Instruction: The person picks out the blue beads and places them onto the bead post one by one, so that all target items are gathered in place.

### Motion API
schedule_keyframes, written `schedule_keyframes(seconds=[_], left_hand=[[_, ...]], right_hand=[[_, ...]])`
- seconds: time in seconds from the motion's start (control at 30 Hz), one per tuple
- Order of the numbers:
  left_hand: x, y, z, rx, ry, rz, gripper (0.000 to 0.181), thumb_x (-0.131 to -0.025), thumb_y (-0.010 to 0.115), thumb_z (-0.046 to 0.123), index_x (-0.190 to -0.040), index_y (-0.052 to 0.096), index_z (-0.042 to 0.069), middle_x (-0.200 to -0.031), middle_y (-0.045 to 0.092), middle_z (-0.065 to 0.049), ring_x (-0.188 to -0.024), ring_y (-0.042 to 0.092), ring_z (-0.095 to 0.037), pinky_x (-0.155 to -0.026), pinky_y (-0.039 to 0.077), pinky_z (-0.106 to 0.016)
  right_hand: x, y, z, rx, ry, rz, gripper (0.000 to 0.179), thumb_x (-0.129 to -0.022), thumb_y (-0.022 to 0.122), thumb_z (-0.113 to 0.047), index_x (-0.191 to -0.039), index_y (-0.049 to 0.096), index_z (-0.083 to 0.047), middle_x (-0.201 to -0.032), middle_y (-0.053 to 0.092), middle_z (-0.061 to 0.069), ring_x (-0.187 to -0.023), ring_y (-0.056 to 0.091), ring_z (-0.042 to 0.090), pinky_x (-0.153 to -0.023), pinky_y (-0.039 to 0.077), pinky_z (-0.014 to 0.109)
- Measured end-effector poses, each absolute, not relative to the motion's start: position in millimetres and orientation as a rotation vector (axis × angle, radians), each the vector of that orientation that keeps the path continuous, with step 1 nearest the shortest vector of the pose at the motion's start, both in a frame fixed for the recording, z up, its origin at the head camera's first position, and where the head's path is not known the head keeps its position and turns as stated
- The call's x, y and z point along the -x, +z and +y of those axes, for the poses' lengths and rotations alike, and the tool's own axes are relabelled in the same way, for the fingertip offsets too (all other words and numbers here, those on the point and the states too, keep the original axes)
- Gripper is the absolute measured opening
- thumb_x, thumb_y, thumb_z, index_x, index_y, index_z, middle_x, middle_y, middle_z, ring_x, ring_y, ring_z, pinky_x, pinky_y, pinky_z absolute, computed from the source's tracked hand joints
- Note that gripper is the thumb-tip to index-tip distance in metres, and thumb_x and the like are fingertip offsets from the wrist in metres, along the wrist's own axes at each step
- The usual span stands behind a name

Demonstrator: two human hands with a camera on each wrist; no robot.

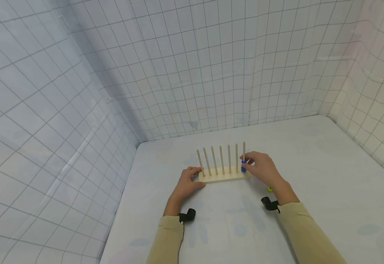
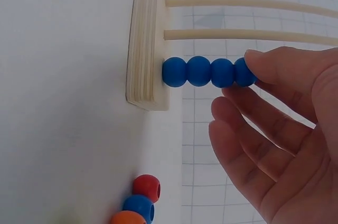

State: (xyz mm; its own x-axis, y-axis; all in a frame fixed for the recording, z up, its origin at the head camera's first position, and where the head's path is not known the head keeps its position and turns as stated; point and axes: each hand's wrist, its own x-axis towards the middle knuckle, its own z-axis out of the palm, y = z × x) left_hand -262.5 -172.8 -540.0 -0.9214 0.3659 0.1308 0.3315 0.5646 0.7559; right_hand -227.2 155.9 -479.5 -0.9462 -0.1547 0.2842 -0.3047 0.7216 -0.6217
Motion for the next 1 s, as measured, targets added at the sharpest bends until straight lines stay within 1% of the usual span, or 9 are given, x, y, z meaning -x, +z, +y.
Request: schedule_keyframes(seconds=[0.23, 0.37, 0.57, 0.77, 1.0], left_hand=[[262.9, -537.5, -171.3, -0.623, 1.313, 2.74, 0.059, -0.08, 0.085, 0.017, -0.134, 0.064, 0.008, -0.131, 0.059, -0.012, -0.127, 0.045, -0.033, -0.105, 0.037, -0.052], [264.4, -539.3, -172.2, -0.628, 1.322, 2.734, 0.059, -0.08, 0.085, 0.019, -0.135, 0.064, 0.008, -0.132, 0.059, -0.012, -0.127, 0.045, -0.034, -0.105, 0.038, -0.052], [263.4, -541.2, -173.9, -0.608, 1.326, 2.728, 0.06, -0.08, 0.085, 0.022, -0.134, 0.065, 0.009, -0.131, 0.059, -0.01, -0.126, 0.045, -0.033, -0.104, 0.038, -0.052], [262.7, -540.0, -173.9, -0.609, 1.338, 2.723, 0.059, -0.08, 0.085, 0.022, -0.134, 0.065, 0.009, -0.131, 0.059, -0.01, -0.126, 0.044, -0.033, -0.105, 0.037, -0.053], [262.6, -539.8, -174.0, -0.609, 1.335, 2.717, 0.06, -0.08, 0.085, 0.022, -0.134, 0.064, 0.007, -0.131, 0.059, -0.012, -0.127, 0.044, -0.034, -0.105, 0.037, -0.053]], right_hand=[[228.1, -482.9, 159.3, -0.393, 1.015, -2.729, 0.024, -0.092, 0.074, -0.014, -0.115, 0.074, -0.009, -0.11, 0.072, 0.005, -0.092, 0.067, 0.022, -0.073, 0.053, 0.042], [228.2, -482.6, 161.9, -0.392, 1.015, -2.73, 0.025, -0.091, 0.074, -0.014, -0.116, 0.075, -0.01, -0.112, 0.072, 0.004, -0.093, 0.067, 0.022, -0.075, 0.053, 0.043], [222.6, -477.4, 168.0, -0.372, 1.027, -2.729, 0.028, -0.093, 0.072, -0.015, -0.121, 0.072, -0.011, -0.115, 0.071, 0.006, -0.097, 0.066, 0.025, -0.079, 0.053, 0.046], [217.2, -469.3, 180.0, -0.355, 1.056, -2.725, 0.03, -0.096, 0.069, -0.017, -0.126, 0.07, -0.012, -0.121, 0.069, 0.005, -0.101, 0.065, 0.025, -0.081, 0.053, 0.047], [214.7, -470.1, 199.1, -0.303, 1.023, -2.74, 0.031, -0.096, 0.07, -0.017, -0.127, 0.07, -0.012, -0.118, 0.069, 0.006, -0.102, 0.065, 0.027, -0.08, 0.055, 0.047]])
